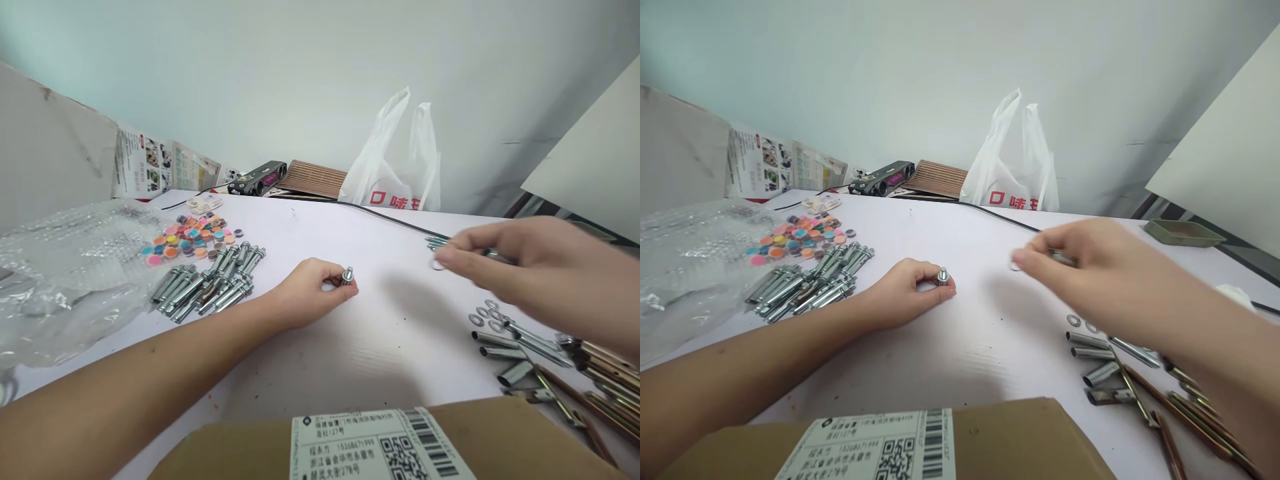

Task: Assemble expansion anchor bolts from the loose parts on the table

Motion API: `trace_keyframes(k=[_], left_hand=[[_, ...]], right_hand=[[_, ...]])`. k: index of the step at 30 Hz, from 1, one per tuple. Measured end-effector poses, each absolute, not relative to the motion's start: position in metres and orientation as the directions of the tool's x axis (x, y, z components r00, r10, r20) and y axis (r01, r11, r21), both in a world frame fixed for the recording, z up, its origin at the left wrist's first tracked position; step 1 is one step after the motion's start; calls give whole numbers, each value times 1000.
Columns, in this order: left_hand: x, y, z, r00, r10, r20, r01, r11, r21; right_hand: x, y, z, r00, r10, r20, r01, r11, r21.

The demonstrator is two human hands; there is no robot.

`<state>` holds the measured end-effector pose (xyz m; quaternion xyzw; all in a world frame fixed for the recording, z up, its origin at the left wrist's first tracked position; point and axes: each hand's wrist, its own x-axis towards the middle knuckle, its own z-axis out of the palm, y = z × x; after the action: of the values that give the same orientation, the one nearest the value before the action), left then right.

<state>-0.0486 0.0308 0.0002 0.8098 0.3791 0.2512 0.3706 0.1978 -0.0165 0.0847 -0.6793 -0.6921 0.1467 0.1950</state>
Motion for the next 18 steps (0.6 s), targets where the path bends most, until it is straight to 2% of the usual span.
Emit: trace_keyframes(k=[4, 6, 11, 18], left_hand=[[-49, 32, -3, 592, 793, 144, 409, -450, 794], [-49, 33, -5, 587, 796, 147, 407, -447, 797], [-49, 34, -7, 593, 785, 178, 400, -479, 781], [-48, 33, -7, 583, 795, 167, 419, -471, 776]], right_hand=[[132, -4, 67, -177, 983, -42, 728, 102, -677], [120, 1, 50, -236, 969, -75, 661, 103, -743], [120, 5, 27, -209, 978, -22, 557, 100, -825], [121, 8, 26, -220, 974, -59, 478, 55, -876]])
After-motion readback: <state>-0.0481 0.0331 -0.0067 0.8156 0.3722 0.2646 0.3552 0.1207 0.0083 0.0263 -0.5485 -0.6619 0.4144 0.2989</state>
